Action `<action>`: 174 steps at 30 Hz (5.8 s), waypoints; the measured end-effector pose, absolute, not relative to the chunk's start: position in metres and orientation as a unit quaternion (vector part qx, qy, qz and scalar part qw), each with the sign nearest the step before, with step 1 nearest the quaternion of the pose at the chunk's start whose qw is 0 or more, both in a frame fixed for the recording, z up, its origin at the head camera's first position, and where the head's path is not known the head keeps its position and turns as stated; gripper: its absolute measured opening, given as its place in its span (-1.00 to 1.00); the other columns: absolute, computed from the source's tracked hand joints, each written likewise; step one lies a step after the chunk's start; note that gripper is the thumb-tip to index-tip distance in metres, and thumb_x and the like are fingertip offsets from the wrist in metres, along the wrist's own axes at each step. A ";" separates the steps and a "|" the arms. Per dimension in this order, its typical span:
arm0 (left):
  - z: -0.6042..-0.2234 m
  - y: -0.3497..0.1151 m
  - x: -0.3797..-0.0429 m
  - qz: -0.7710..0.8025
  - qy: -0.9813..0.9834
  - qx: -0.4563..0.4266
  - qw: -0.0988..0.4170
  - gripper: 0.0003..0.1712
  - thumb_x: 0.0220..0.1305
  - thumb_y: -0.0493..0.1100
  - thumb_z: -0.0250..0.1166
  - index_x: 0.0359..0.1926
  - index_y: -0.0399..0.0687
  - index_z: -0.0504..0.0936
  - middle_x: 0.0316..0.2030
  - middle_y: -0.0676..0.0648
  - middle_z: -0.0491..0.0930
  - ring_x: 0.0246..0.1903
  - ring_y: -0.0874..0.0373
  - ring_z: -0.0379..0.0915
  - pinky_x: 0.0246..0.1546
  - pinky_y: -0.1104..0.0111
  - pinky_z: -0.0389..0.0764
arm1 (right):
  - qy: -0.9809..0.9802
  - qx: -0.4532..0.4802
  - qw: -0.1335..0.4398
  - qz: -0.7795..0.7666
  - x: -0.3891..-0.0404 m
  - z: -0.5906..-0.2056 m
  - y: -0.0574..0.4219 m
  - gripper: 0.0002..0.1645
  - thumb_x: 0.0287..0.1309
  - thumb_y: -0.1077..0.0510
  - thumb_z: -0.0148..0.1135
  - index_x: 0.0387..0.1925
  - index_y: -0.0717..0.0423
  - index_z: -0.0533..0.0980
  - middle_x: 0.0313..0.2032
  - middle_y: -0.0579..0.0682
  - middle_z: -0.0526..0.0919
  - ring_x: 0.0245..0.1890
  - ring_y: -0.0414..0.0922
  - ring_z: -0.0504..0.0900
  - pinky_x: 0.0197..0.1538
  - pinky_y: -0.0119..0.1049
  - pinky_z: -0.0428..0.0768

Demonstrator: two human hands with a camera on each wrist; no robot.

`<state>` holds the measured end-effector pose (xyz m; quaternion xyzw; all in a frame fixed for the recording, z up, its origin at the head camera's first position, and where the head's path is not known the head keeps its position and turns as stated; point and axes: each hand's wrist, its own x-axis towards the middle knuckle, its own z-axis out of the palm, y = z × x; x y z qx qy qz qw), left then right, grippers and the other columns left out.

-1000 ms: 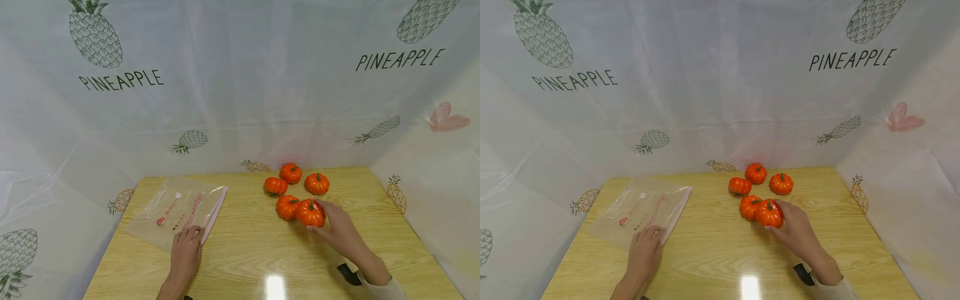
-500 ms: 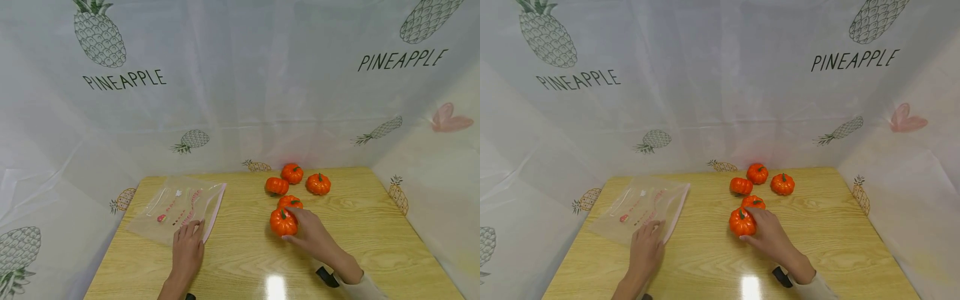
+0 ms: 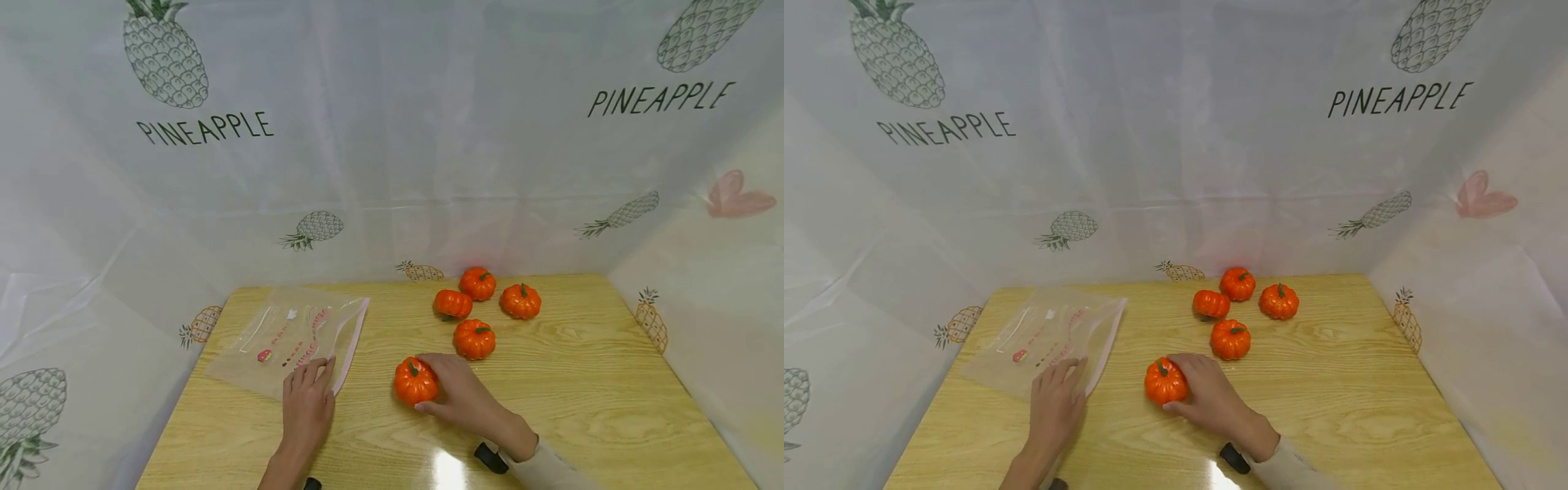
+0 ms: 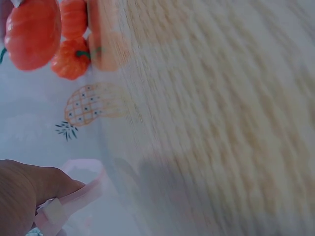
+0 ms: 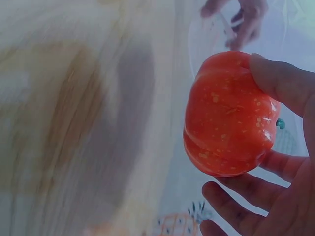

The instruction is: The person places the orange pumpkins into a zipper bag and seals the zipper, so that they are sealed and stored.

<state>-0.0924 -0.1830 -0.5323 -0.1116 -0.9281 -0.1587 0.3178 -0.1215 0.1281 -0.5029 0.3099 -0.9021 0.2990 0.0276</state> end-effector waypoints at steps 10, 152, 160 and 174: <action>-0.531 -0.183 -0.092 -0.163 -0.929 -0.109 0.314 -0.29 -0.19 -0.57 0.45 0.14 -0.29 0.75 -0.03 -0.14 0.63 -0.02 -0.17 0.50 0.04 -0.09 0.46 | -0.888 0.329 0.010 0.321 -0.129 -0.506 0.084 -0.07 0.15 -0.11 0.59 0.44 0.16 0.41 0.34 0.07 0.57 0.35 0.09 0.52 0.38 0.20 0.45; -0.533 -0.169 -0.100 -0.154 -0.917 -0.125 0.345 -0.45 -0.08 -0.56 0.42 0.04 -0.32 0.78 -0.04 -0.21 0.68 -0.01 -0.26 0.49 0.01 -0.10 0.49 | -0.906 0.235 0.203 0.289 -0.131 -0.515 0.099 -0.47 0.06 0.21 0.64 0.08 0.16 0.65 0.01 0.06 0.66 0.04 0.11 0.63 0.18 0.13 0.55; -0.534 -0.170 -0.101 -0.150 -0.919 -0.125 0.342 -0.46 -0.07 -0.54 0.44 0.05 -0.32 0.78 -0.02 -0.22 0.67 0.00 -0.27 0.49 -0.02 -0.09 0.47 | -0.900 0.188 0.248 0.306 -0.135 -0.514 0.137 -0.39 -0.07 0.29 0.70 0.06 0.22 0.65 0.02 0.14 0.67 0.03 0.17 0.65 0.13 0.22 0.56; -0.533 -0.170 -0.101 -0.148 -0.922 -0.122 0.336 -0.44 -0.06 -0.55 0.46 0.07 -0.32 0.77 -0.02 -0.22 0.67 0.00 -0.27 0.49 0.01 -0.10 0.48 | -0.914 0.113 0.269 0.284 -0.141 -0.519 0.186 -0.07 -0.17 0.24 0.76 0.23 0.41 0.47 0.09 0.39 0.58 0.04 0.38 0.57 0.08 0.35 0.51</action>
